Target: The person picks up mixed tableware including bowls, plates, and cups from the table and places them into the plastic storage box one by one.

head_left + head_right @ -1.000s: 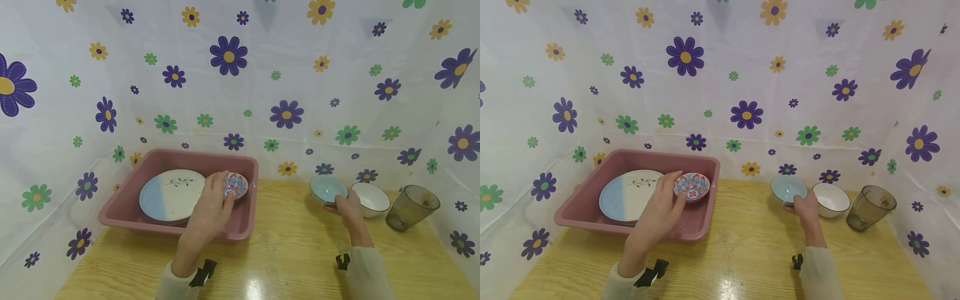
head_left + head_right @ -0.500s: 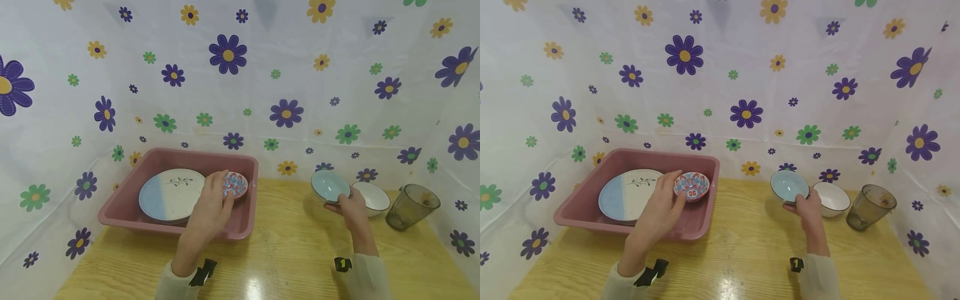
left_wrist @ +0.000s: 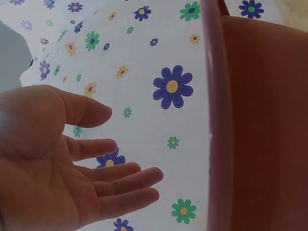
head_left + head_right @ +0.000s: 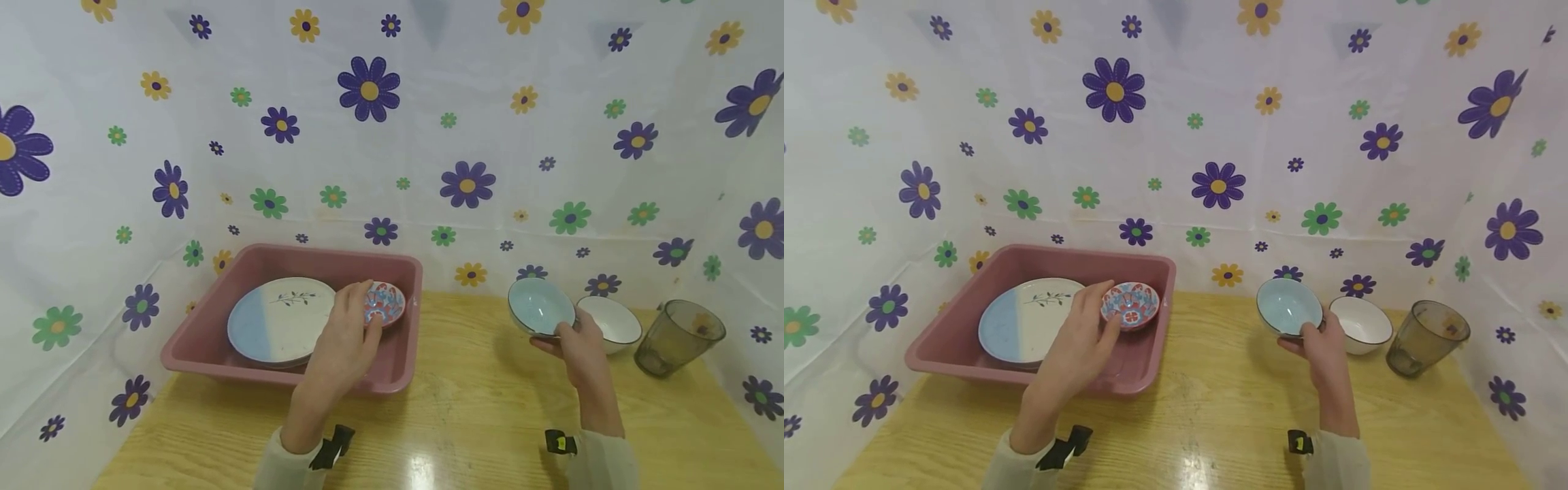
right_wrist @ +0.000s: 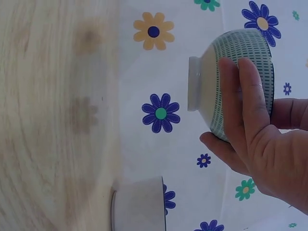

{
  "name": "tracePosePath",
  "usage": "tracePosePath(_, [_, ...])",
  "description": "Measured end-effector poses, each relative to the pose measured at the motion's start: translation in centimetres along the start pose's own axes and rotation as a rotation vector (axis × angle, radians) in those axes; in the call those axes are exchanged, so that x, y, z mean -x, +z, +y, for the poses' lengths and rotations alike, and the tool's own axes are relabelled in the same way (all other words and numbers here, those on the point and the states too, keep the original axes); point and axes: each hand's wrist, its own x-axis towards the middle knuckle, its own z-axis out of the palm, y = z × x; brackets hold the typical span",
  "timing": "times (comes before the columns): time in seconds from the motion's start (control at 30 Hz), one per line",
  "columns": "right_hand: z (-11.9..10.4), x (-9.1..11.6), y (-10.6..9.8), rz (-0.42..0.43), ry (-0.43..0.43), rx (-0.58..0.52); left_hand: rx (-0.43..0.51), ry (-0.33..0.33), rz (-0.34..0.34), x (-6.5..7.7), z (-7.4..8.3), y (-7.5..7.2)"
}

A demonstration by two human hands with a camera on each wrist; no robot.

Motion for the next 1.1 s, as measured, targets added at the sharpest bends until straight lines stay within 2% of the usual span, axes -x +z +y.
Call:
tracePosePath(0.4, [-0.8,0.4,-0.3,0.003,-0.035,-0.025,-0.018,-0.029,-0.016,-0.2,0.0,0.5])
tracePosePath(0.6, [-0.9,0.3,-0.4,0.001,-0.041,-0.004,-0.03,-0.038,-0.016,-0.3,-0.2,0.7])
tracePosePath(0.83, [-1.2,0.6,-0.3,0.018,-0.026,0.002,-0.029,-0.032,-0.009,-0.3,-0.4,0.8])
tracePosePath(1.1, [-1.4,1.0,-0.2,0.013,-0.064,-0.005,-0.042,-0.021,0.011,-0.3,-0.4,0.9])
